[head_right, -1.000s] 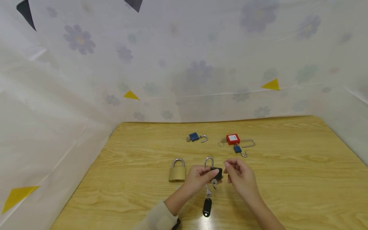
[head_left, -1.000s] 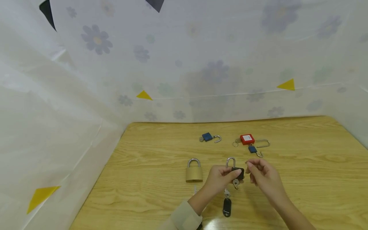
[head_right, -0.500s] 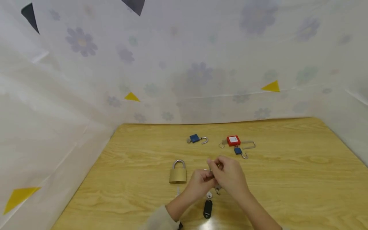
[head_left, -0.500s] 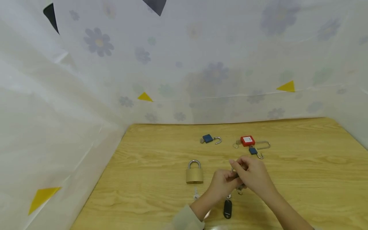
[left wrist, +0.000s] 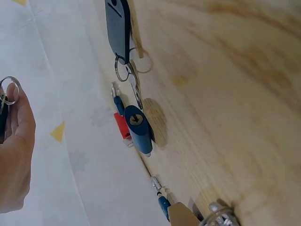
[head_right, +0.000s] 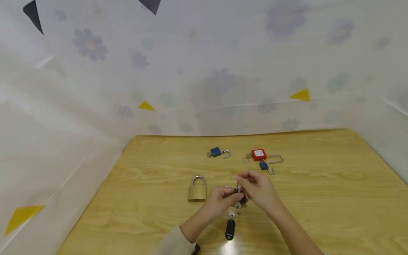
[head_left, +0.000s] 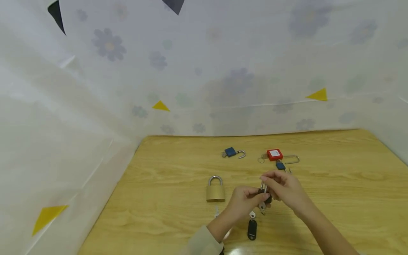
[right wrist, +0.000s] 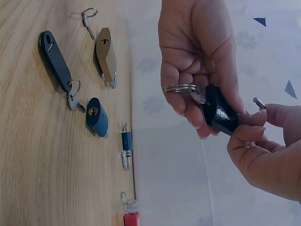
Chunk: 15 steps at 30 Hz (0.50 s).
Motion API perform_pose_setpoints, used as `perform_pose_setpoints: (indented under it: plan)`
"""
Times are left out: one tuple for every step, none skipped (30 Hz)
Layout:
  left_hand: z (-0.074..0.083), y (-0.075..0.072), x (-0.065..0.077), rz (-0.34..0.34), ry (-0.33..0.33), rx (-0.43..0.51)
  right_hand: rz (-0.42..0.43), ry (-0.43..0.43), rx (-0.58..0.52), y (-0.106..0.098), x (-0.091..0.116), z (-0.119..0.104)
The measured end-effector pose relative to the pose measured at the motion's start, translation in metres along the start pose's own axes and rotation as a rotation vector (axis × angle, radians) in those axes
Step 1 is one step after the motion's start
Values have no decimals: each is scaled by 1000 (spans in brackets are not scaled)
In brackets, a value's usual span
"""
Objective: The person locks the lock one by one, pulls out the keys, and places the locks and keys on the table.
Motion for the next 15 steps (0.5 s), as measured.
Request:
perform_pose_setpoints:
  plan:
    - [0, 0, 0, -2, -6, 9, 1, -13, 1, -1, 1, 0]
    - [0, 0, 0, -5, -12, 15, 8, -30, 20, -2, 1, -1]
    - [1, -1, 0, -4, -6, 23, 15, -45, 43, -3, 2, -2]
    - [1, -1, 0, -3, -1, 38, 22, -60, 61, -4, 2, -3]
    - [2, -1, 0, -3, 3, 50, 30, -77, 80, -5, 3, -4]
    - [3, -1, 0, -2, 8, 65, 39, -96, 98, -6, 3, -5]
    - [3, -1, 0, 0, 11, 80, 48, -114, 111, -6, 3, -6]
    - [4, -1, 0, 1, 14, 94, 54, -130, 122, -7, 3, -7]
    - [4, -1, 0, 3, 17, 103, 59, -145, 131, -7, 4, -8]
    - [4, -1, 1, 4, 13, 109, 66, -158, 143, -7, 4, -8]
    - [4, -1, 1, 5, 12, 111, 73, -170, 157, -8, 5, -9]
    - [4, -1, 1, 6, 11, 111, 82, -182, 172, -8, 5, -10]
    - [4, 0, 1, 6, 11, 104, 88, -196, 186, -8, 6, -11]
    - [4, 0, 2, 5, 11, 104, 95, -212, 202, -8, 6, -12]
    - [5, 0, 2, 3, 12, 105, 98, -231, 218, -8, 7, -13]
Point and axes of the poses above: each hand's wrist, its own x-axis away from the middle knuckle, its own y-axis out of the palm, z = x × y, the point moved 7 cm from there along -x, towards the middle knuckle, and after that the axes turned 15 degrees about -z, right-handed, at the moved point
